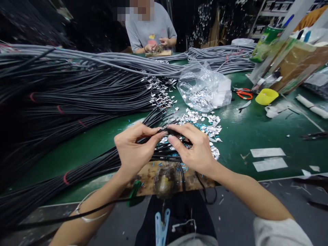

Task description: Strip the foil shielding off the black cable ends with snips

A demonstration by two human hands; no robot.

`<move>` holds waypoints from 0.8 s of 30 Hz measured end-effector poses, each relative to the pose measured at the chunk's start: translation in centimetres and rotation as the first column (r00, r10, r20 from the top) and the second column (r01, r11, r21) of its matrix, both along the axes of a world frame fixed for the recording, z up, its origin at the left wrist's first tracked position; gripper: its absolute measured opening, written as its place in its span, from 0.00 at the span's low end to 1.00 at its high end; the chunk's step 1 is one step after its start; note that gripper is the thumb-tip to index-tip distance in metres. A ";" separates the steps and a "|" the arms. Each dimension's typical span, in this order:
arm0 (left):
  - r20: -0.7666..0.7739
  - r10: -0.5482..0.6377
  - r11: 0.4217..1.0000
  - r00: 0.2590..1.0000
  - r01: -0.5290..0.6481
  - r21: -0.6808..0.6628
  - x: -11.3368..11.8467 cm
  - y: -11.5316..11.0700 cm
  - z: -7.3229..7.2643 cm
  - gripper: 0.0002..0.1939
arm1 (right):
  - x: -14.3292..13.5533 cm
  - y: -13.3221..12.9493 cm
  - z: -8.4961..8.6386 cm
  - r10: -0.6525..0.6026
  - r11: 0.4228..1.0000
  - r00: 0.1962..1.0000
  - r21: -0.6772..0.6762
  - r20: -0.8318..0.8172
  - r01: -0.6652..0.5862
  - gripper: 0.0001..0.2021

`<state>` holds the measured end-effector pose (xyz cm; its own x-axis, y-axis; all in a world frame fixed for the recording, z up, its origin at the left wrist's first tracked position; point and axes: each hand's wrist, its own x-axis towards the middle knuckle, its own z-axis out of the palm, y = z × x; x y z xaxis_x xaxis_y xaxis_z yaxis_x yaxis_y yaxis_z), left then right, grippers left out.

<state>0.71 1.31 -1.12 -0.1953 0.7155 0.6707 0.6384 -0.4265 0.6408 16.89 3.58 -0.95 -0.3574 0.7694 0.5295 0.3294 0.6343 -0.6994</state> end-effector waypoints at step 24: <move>0.035 -0.166 0.970 0.986 0.170 -0.172 -0.5 0.1 -0.1 0.05 | -0.3 0.0 -0.5 -0.069 0.997 0.998 0.026 -0.004 0.069 0.10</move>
